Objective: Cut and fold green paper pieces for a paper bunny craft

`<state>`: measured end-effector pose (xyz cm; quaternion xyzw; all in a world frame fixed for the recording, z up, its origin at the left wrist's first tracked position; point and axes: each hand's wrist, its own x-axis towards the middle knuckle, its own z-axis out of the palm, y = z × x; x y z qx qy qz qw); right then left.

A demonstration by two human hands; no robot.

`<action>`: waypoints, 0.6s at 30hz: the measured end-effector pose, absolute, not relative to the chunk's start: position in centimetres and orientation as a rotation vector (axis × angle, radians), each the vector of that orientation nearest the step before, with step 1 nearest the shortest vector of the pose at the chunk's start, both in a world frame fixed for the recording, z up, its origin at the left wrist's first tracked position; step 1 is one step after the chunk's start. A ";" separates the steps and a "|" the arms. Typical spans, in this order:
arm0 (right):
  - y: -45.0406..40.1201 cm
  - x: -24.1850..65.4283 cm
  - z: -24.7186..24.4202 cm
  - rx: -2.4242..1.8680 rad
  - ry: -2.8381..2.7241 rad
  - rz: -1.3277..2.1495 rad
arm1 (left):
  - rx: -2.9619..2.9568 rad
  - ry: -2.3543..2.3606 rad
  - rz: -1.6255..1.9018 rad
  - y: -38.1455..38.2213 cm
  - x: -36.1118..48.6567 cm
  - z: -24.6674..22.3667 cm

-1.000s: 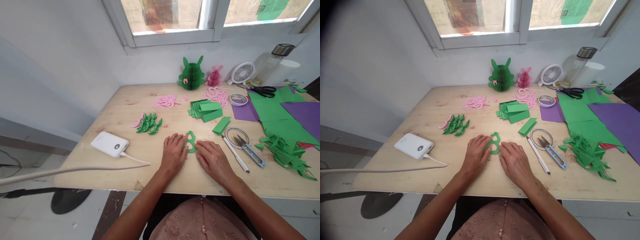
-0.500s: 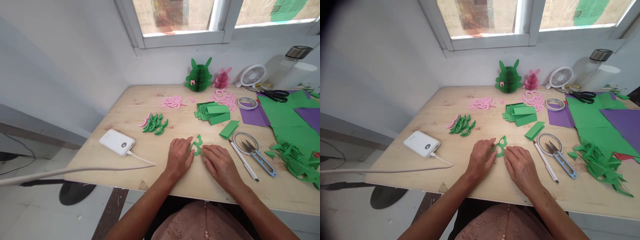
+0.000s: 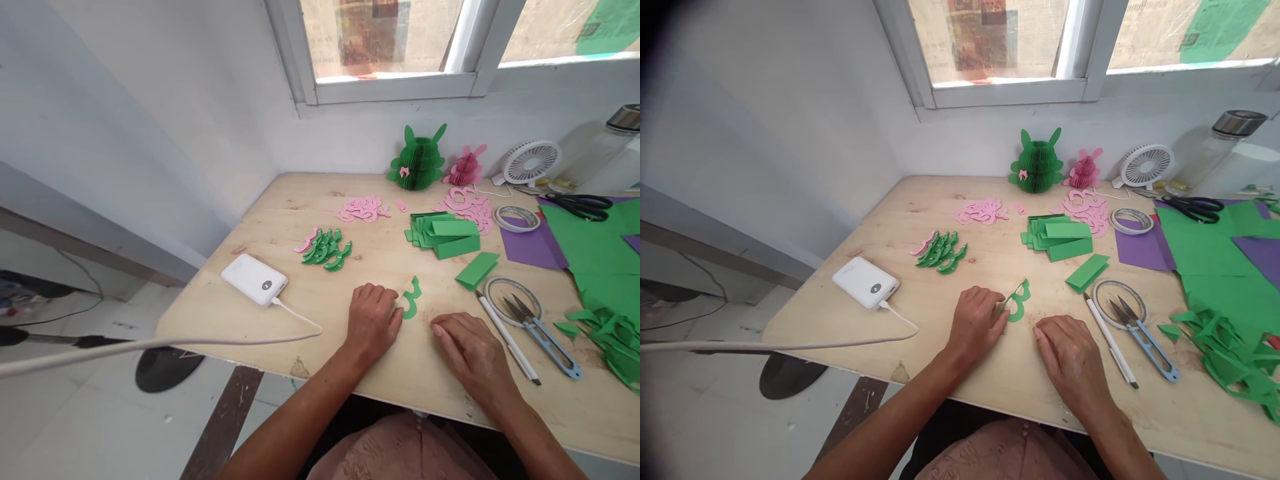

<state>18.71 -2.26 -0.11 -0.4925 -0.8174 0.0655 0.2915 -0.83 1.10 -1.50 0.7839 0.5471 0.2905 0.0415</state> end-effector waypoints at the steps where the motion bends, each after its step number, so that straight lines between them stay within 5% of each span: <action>1: -2.3 18.7 -0.2 -1.313 -2.178 0.174 | 2.416 1.702 0.875 1.1 -0.8 -1.5; 18: -3.1 18.9 0.3 -1.301 -2.163 0.146 | 2.247 2.109 0.843 1.9 -2.0 -1.3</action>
